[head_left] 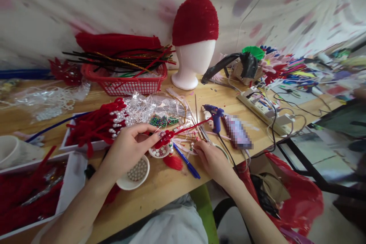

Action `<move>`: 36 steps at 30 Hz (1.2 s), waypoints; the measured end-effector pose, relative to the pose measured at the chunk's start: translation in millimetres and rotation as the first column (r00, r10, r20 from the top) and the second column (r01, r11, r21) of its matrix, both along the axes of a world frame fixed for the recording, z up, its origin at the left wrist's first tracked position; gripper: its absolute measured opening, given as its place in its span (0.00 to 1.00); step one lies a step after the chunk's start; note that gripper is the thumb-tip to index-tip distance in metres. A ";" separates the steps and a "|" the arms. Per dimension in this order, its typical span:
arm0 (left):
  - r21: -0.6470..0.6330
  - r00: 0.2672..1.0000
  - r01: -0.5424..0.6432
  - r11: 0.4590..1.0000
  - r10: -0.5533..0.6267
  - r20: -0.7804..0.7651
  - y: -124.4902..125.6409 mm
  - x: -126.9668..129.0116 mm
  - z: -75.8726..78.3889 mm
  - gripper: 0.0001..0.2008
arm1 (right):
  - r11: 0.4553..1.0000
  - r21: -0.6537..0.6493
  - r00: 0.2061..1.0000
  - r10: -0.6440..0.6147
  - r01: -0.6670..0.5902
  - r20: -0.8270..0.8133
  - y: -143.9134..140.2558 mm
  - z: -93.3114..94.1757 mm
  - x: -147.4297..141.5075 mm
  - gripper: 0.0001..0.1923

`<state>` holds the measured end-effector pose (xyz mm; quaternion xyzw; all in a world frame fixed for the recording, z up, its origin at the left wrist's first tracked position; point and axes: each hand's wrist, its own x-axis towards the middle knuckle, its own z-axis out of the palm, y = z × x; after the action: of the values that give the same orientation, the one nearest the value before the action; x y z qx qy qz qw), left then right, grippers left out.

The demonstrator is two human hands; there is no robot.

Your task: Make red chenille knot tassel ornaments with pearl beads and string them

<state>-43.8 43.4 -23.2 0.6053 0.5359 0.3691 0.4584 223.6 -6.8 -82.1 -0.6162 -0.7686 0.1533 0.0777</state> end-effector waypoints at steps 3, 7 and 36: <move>-0.014 1.000 -0.003 1.000 0.003 0.013 -0.3 1.1 1.0 0.08 | 0.999 -0.024 1.000 0.026 -0.026 0.013 -2.1 2.2 -1.1 0.10; -0.047 1.000 0.008 0.999 -0.008 0.009 0.4 1.7 2.0 0.09 | 0.997 -0.047 0.997 0.069 -0.068 0.032 -2.6 5.1 -3.9 0.09; -0.069 0.999 0.033 0.997 -0.032 0.018 -0.4 1.6 4.5 0.09 | 0.988 0.053 0.978 0.136 -0.146 0.159 -2.2 -8.6 -8.8 0.04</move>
<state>-42.2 43.0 -18.7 0.5944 0.5346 0.3478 0.4898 214.8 -9.0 -90.7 -0.5675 -0.8185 0.0853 0.0265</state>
